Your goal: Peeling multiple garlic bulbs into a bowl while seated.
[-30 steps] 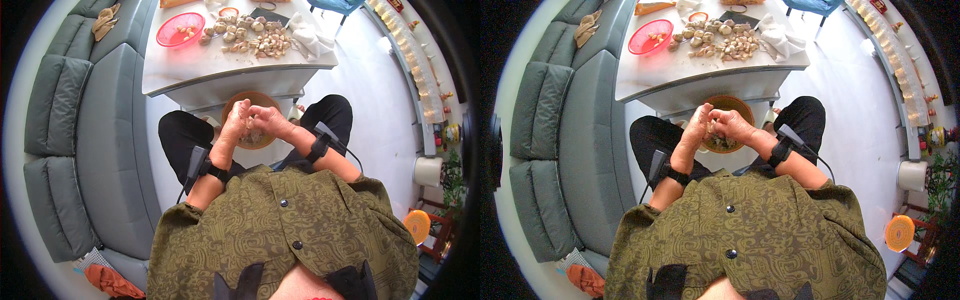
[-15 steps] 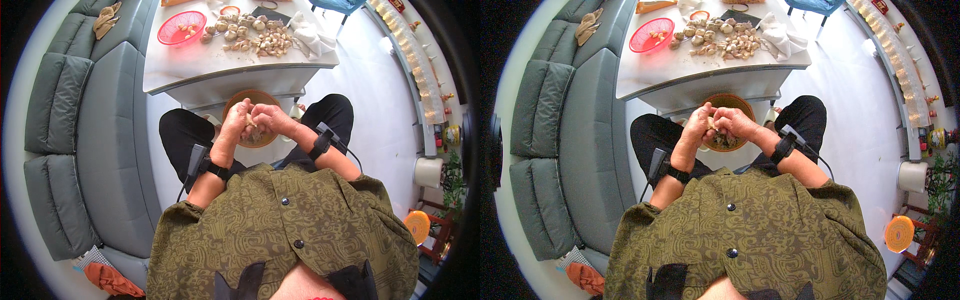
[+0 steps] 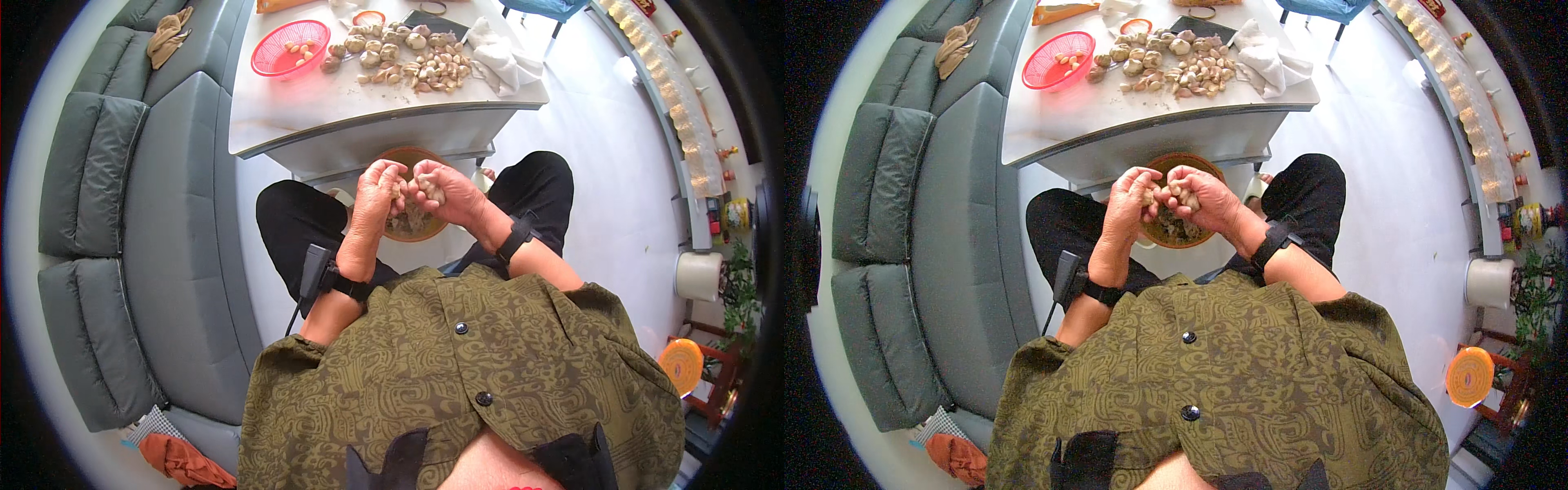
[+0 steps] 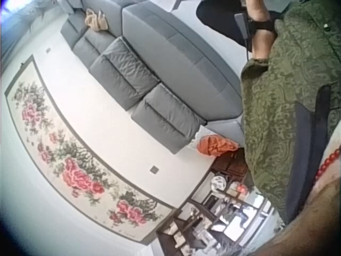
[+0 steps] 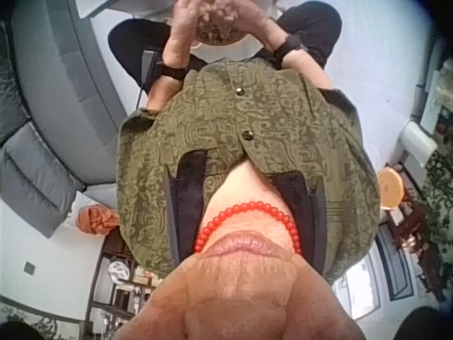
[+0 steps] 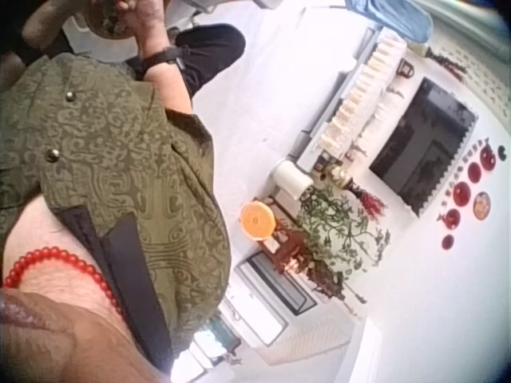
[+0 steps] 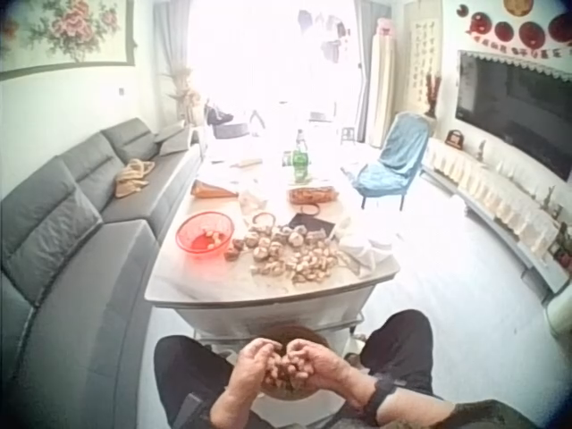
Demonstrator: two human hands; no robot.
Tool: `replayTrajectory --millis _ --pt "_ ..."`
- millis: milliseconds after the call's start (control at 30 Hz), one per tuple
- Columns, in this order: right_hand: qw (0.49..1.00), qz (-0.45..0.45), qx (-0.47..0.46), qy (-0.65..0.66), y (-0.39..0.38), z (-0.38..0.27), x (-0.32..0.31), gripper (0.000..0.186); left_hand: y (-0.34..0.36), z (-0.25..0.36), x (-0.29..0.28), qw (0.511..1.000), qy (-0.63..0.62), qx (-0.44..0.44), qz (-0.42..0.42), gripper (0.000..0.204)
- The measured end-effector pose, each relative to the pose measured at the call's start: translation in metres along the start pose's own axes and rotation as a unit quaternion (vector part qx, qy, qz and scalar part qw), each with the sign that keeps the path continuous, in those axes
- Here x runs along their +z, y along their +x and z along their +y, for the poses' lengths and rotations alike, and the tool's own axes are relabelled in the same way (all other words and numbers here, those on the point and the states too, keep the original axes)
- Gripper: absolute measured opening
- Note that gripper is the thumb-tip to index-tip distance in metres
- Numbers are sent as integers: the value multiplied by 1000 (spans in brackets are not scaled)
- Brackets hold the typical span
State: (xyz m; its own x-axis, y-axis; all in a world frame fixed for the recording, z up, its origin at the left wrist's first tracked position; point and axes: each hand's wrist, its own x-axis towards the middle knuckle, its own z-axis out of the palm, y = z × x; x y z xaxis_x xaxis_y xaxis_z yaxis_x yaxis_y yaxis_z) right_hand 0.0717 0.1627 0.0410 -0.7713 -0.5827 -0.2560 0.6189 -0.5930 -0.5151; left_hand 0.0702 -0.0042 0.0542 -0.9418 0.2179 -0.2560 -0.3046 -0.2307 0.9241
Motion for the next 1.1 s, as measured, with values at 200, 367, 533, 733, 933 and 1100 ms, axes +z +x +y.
replayTrajectory --millis 200,367,533,733,933,1100 --pt "991 -4 -14 135 8 -10 6 22 -8 3 7 997 -24 52 43 18" --pt "987 54 -99 112 15 -3 10 28 -18 -1 27 936 248 232 94 12" --pt "991 -4 -97 88 15 4 9 36 -18 -5 36 893 398 204 51 24" --pt "988 9 -112 104 18 15 2 33 -9 -17 35 895 379 217 92 13" --pt "984 125 -93 87 14 6 1 17 -8 -5 20 996 67 59 24 10" --pt "983 147 -99 -40 7 1 -4 7 -4 -5 4 987 -157 20 -27 12"
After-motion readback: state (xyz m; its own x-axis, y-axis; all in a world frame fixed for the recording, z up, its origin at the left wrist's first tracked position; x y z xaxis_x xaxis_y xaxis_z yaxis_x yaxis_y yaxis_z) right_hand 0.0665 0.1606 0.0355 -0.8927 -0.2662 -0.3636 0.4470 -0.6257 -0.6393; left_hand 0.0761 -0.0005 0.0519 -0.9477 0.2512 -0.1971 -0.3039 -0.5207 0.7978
